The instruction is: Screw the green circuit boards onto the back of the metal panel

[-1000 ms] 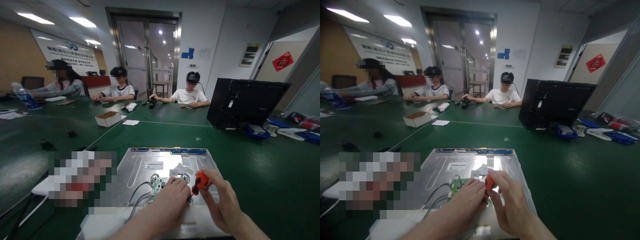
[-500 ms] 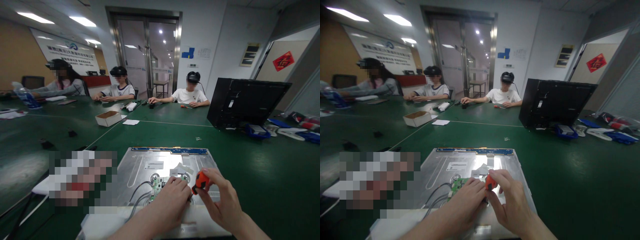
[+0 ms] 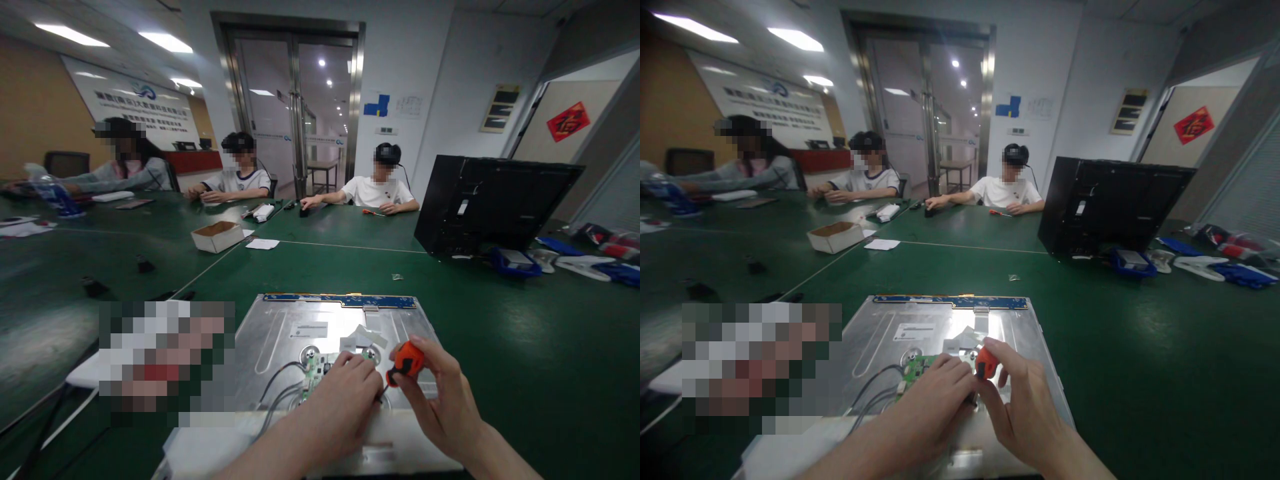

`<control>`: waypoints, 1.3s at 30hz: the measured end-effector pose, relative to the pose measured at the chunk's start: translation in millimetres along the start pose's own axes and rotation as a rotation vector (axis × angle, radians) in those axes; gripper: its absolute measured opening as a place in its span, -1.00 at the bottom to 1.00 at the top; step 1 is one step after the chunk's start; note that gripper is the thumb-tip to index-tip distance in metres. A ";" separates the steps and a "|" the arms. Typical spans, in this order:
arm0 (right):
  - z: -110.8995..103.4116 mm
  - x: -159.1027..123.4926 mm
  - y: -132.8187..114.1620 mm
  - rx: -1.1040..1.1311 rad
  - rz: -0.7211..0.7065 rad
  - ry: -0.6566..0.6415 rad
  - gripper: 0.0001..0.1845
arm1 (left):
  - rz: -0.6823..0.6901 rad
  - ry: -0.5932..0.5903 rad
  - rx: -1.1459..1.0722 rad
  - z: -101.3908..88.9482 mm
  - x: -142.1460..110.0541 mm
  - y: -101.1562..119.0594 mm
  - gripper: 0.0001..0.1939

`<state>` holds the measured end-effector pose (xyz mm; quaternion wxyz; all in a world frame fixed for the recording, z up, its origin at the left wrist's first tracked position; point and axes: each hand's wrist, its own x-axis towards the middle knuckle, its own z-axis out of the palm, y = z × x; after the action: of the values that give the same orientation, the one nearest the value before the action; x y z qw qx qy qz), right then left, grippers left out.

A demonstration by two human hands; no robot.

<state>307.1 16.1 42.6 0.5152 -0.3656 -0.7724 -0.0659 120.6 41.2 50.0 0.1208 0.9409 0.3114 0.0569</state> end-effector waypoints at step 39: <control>-5.9 15.3 -8.8 0.094 -0.035 -0.059 -0.48 | 0.023 0.014 -0.073 2.9 0.3 -3.2 -0.74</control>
<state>302.8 14.4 60.7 0.5074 -0.3292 -0.7959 -0.0279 119.5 43.3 46.4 0.1522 0.9390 0.2990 0.0761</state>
